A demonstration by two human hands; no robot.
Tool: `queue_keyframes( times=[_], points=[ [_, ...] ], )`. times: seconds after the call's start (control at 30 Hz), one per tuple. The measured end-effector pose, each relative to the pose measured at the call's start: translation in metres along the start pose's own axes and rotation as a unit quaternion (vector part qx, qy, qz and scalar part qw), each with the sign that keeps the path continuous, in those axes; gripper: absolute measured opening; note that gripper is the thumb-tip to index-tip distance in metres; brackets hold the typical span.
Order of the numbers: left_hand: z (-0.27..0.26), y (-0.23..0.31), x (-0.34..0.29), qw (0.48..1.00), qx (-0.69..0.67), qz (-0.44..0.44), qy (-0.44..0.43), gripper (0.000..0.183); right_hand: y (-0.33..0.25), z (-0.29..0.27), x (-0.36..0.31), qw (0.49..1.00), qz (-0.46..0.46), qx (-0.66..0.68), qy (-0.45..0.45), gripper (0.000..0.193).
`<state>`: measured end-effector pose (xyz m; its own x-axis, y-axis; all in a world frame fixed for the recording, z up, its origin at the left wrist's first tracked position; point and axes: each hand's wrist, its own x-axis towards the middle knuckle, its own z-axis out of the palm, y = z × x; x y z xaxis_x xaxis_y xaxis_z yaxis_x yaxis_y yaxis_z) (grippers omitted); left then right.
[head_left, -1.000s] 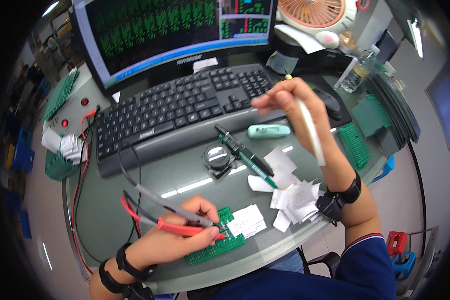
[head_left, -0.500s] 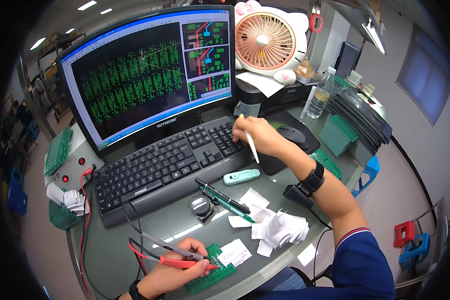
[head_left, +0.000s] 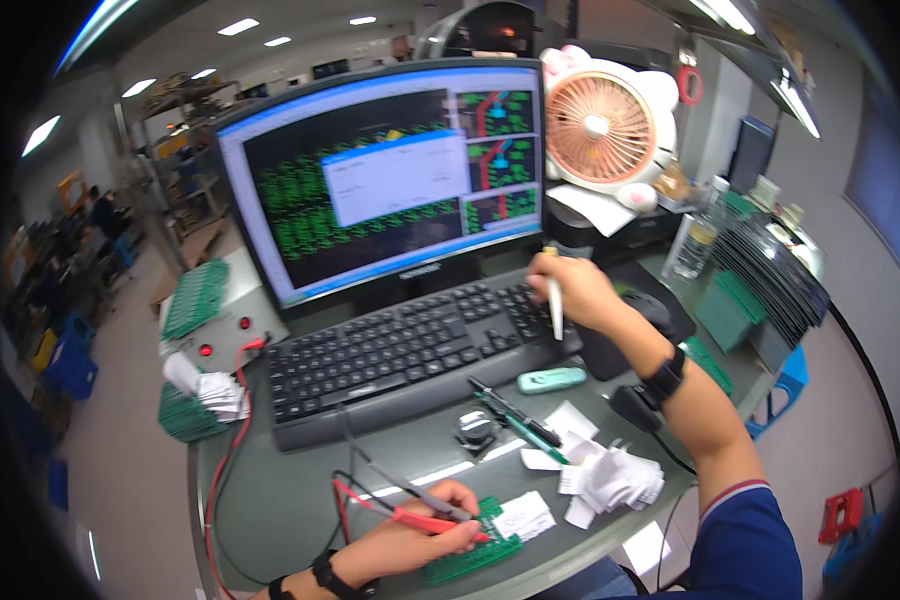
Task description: Testing and marking a circuit board with multimeter probes and a pen at an electronics workstation.
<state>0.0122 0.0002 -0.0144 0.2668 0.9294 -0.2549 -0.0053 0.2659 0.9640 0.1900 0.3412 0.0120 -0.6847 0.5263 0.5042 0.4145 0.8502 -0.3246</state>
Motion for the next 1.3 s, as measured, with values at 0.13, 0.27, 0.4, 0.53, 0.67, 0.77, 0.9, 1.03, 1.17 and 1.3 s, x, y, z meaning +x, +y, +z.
queue_keyframes(
  times=[0.13, 0.27, 0.4, 0.53, 0.67, 0.77, 0.9, 1.03, 1.17, 1.3],
  points=[
    [0.000, 0.006, -0.005, 1.000, -0.007, 0.021, 0.021, 0.021, -0.019, -0.026, -0.029, 0.992, 0.119, -0.008, -0.043, 0.016],
    [-0.022, 0.013, -0.011, 0.986, -0.020, 0.100, 0.129, 0.015, -0.019, -0.026, -0.048, 0.992, 0.095, 0.021, -0.084, 0.016],
    [-0.050, 0.018, -0.012, 0.939, 0.157, 0.176, 0.250, 0.036, -0.016, -0.019, -0.060, 0.981, 0.104, 0.162, 0.022, 0.012],
    [-0.067, 0.008, -0.004, 0.888, 0.253, 0.234, 0.306, 0.034, -0.006, -0.014, -0.060, 0.981, 0.089, 0.164, 0.052, 0.012],
    [-0.072, 0.006, -0.001, 0.884, 0.298, 0.186, 0.309, 0.039, -0.005, -0.015, -0.060, 0.975, 0.108, 0.183, 0.068, 0.011],
    [-0.073, 0.009, -0.003, 0.889, 0.308, 0.165, 0.296, 0.041, -0.002, -0.011, -0.060, 0.977, 0.082, 0.180, 0.084, 0.011],
    [-0.077, 0.003, -0.005, 0.892, 0.297, 0.170, 0.296, 0.041, -0.004, -0.010, -0.062, 0.978, 0.077, 0.175, 0.082, 0.013],
    [-0.073, -0.001, -0.005, 0.894, 0.267, 0.188, 0.308, 0.040, -0.007, -0.012, -0.068, 0.979, 0.085, 0.169, 0.076, 0.013],
    [-0.074, -0.001, -0.005, 0.878, 0.327, 0.159, 0.312, 0.040, -0.004, -0.011, -0.069, 0.981, 0.071, 0.165, 0.071, 0.013],
    [-0.070, 0.005, 0.000, 0.891, 0.248, 0.224, 0.306, 0.039, -0.027, -0.030, -0.064, 0.970, 0.032, 0.228, 0.075, 0.013]
  ],
)
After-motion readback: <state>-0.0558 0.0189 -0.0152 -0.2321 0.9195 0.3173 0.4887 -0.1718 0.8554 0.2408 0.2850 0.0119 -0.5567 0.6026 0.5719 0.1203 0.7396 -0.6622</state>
